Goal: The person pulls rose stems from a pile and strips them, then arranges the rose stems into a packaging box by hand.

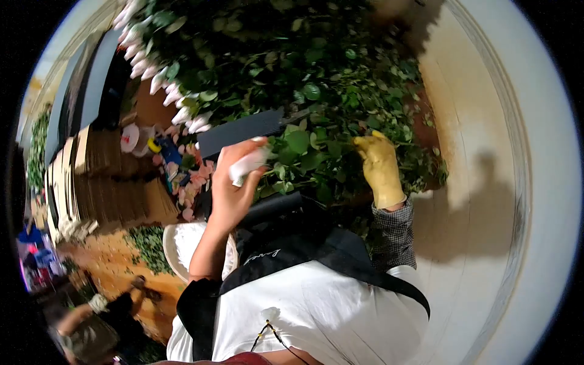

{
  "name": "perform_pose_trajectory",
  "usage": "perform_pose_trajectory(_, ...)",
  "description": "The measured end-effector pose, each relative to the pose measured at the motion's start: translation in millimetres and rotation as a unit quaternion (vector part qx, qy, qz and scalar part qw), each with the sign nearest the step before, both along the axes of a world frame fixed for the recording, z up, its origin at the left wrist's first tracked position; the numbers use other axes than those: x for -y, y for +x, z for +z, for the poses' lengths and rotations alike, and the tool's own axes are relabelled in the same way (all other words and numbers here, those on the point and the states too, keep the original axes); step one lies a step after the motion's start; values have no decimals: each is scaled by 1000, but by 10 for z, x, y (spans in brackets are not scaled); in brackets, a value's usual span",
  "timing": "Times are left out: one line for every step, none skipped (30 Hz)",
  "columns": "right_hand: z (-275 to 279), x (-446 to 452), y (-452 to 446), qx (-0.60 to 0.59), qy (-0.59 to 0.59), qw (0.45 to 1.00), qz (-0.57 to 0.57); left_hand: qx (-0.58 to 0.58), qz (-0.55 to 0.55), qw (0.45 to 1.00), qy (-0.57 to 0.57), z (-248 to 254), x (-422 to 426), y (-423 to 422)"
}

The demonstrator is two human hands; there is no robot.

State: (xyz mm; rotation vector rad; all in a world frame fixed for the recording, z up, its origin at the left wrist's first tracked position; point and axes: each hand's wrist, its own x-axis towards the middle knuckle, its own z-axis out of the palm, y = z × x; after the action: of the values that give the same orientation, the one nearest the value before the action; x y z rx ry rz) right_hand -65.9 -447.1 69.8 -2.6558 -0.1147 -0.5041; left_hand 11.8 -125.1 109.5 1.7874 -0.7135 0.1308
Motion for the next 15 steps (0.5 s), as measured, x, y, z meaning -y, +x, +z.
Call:
perform_pose_trajectory(67, 65, -50, 44, 1, 998, -50, -70, -16, 997, 4, -19, -28, 28)
perform_pose_trajectory(96, 144, -106, 87, 2, 991, -99, -136, 16, 990, 17, -185, -87, 22)
perform_pose_trajectory(32, 343, -222, 95, 11, 981, -171, -190, -6, 981, 40, -299, -179, 61)
perform_pose_trajectory(-115, 453, -282, 253, 39, 943, -214, -242, -24, 968, 64, -403, -293, 128)
perform_pose_trajectory(3, 468, -369, 245, 62, 928, -275, -172, -27, 968, 180, -540, -417, 205)
perform_pose_trajectory(125, 466, -484, 235, 86, 909, -333, -99, -27, 951, 290, -698, -543, 264)
perform_pose_trajectory(60, 548, -606, 259, 89, 884, -378, -31, -31, 952, 304, -877, -653, 291)
perform_pose_trajectory(-55, 665, -738, 282, 91, 858, -419, -11, -42, 938, 345, -994, -750, 298)
perform_pose_trajectory(-201, 755, -874, 275, 112, 813, -500, -60, -75, 931, 352, -1043, -806, 275)
perform_pose_trajectory(-366, 823, -1058, 267, 116, 786, -546, -108, -107, 921, 358, -1075, -850, 255)
perform_pose_trajectory(-755, 1076, -1383, 244, 110, 775, -573, -114, -106, 924, 348, -1122, -864, 224)
perform_pose_trajectory(-1007, 1237, -1732, 94, 120, 746, -648, -121, -103, 928, 336, -1166, -868, 189)
perform_pose_trajectory(-1678, 1694, -2245, -23, 120, 728, -675, -108, -100, 929, 339, -1197, -868, 179)
perform_pose_trajectory(-1727, 1641, -2309, -21, 122, 729, -673, -109, -95, 934, 326, -1208, -850, 174)
perform_pose_trajectory(-1757, 1577, -2325, -48, 88, 714, -693, -120, -92, 937, 314, -1241, -836, 174)
